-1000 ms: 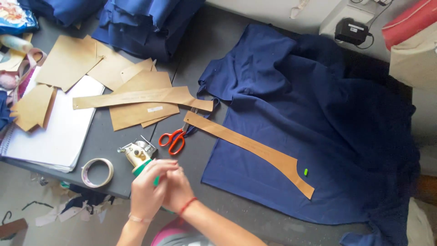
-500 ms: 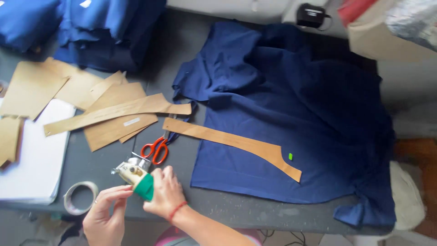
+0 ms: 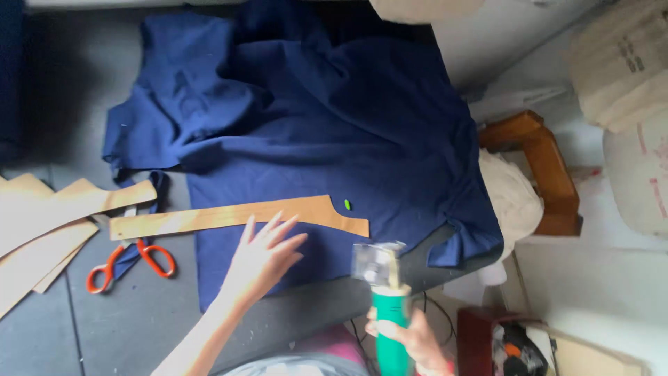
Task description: Cutting fabric pieces using cardboard templates, an electric rotary cutter, and scissors
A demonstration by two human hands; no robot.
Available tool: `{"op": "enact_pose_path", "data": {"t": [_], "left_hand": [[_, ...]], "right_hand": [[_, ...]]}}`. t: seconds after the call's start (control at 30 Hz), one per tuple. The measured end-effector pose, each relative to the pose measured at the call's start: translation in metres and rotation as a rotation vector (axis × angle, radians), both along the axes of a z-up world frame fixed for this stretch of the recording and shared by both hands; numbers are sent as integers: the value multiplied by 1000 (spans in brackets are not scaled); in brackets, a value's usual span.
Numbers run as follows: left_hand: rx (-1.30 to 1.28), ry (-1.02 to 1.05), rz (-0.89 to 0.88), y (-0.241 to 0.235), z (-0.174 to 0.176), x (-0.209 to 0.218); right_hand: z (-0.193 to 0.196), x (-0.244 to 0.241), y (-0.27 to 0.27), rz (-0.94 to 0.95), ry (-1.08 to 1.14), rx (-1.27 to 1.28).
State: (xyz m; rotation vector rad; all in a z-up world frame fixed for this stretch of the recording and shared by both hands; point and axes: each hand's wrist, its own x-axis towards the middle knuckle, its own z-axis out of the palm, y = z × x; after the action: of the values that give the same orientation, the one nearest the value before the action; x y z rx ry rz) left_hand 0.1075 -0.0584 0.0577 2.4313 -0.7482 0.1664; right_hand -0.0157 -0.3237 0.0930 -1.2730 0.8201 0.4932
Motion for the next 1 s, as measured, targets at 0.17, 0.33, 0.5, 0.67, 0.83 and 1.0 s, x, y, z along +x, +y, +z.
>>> {"op": "enact_pose_path", "data": {"t": [0.17, 0.33, 0.5, 0.67, 0.83, 1.0], "left_hand": [[153, -46, -63, -39, -33, 29], [138, 9, -10, -53, -38, 47], [-80, 73, -116, -54, -27, 52], [-237, -22, -209, -64, -5, 28], [-227, 0, -333, -91, -26, -8], [-208, -41, -352, -97, -33, -13]], "right_hand": [[52, 8, -1, -112, 355, -344], [58, 19, -1, -50, 497, -524], [54, 40, -2, 24, 533, -559], [38, 43, -14, 50, 447, -586], [37, 50, -12, 59, 464, -588], [38, 60, -5, 84, 475, -656]]}}
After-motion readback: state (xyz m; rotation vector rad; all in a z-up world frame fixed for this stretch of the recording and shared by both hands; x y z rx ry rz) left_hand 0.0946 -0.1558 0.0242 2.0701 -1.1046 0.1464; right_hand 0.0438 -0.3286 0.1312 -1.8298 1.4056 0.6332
